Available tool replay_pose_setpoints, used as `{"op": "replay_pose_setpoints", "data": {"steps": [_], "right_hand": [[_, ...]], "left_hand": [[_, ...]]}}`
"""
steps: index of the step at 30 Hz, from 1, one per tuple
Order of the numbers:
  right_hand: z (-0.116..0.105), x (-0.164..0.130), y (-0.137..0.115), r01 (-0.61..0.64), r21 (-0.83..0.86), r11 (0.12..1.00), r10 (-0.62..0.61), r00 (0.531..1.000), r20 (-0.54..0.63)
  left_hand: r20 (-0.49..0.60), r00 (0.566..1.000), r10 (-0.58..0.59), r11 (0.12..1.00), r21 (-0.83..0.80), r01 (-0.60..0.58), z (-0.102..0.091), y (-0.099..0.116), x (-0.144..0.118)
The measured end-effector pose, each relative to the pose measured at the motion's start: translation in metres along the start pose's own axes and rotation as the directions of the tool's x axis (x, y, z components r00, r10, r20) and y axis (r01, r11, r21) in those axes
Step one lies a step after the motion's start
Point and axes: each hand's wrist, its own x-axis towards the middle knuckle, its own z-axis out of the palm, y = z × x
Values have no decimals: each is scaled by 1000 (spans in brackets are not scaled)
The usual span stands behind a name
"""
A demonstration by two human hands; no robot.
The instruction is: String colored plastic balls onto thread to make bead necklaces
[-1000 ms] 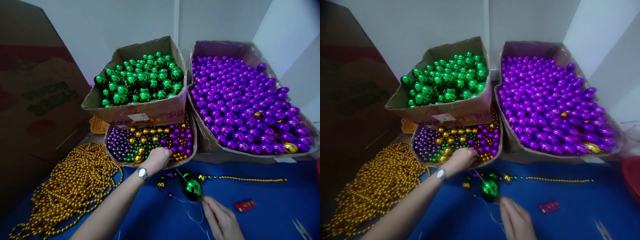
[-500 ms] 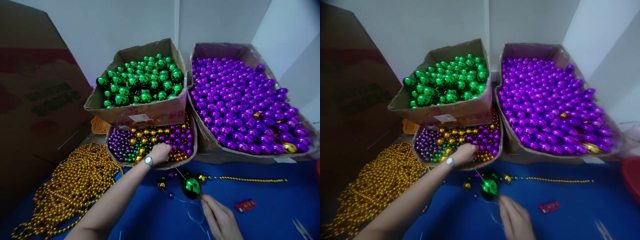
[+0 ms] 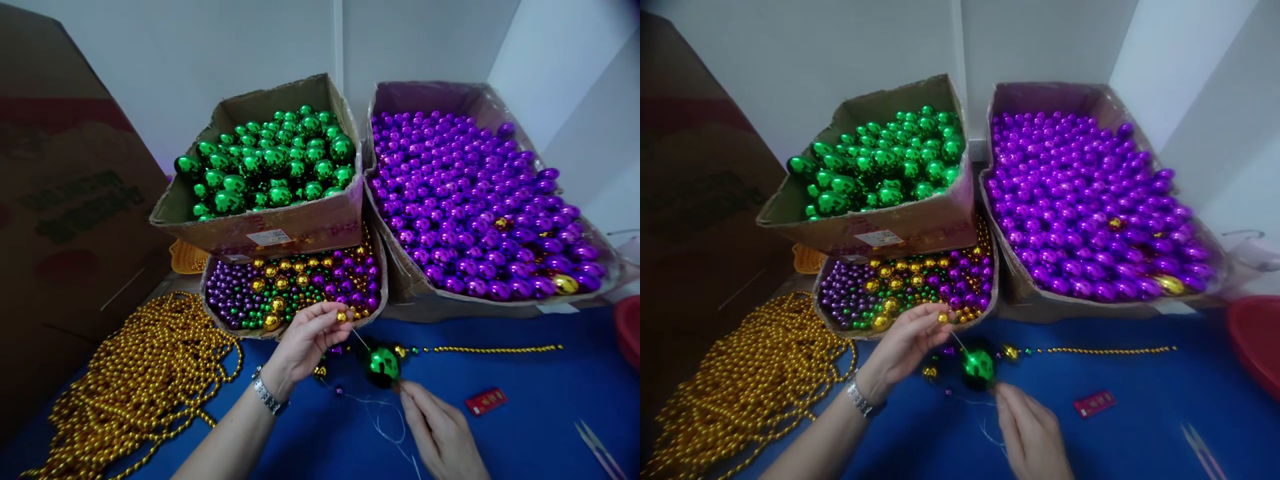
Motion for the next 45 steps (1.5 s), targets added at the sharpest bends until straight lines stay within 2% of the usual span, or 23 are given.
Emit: {"op": "replay_pose_setpoints", "data": {"steps": [6, 11, 20, 25, 31, 36, 40, 43, 45], "right_hand": [[0, 0, 0, 24, -38, 999, -25, 999, -25], [-1, 2, -3, 54, -60, 997, -55, 998, -26], [0, 2, -1, 62, -84, 995, -63, 998, -8], [2, 0, 4, 70, -121, 990, -71, 997, -9], [6, -2, 6, 62, -130, 990, -62, 998, 5], [8, -1, 5, 22, -72, 997, -21, 1000, 16], [12, -4, 7, -61, -12, 998, 62, 995, 72], [20, -9, 21, -70, -58, 996, 76, 992, 102], [26, -14, 34, -28, -154, 988, 51, 988, 144]], "left_hand": [[-11, 1000, -18, 994, -112, 16, 4, -3, -6], [-68, 998, -9, 994, -107, 1, 9, -5, -9], [-105, 990, 93, 995, -33, -97, 13, -11, -13], [-116, 977, 178, 983, 67, -172, 12, -17, -15], [-122, 934, 337, 919, 256, -299, 15, -22, -17], [-45, 951, 305, 931, 222, -289, 21, -25, -21], [-54, 971, 232, 955, 202, -217, 22, -33, -23], [-25, 971, 237, 929, 298, -219, 18, -43, -25], [15, 960, 281, 867, 425, -261, 14, -50, -28]]}}
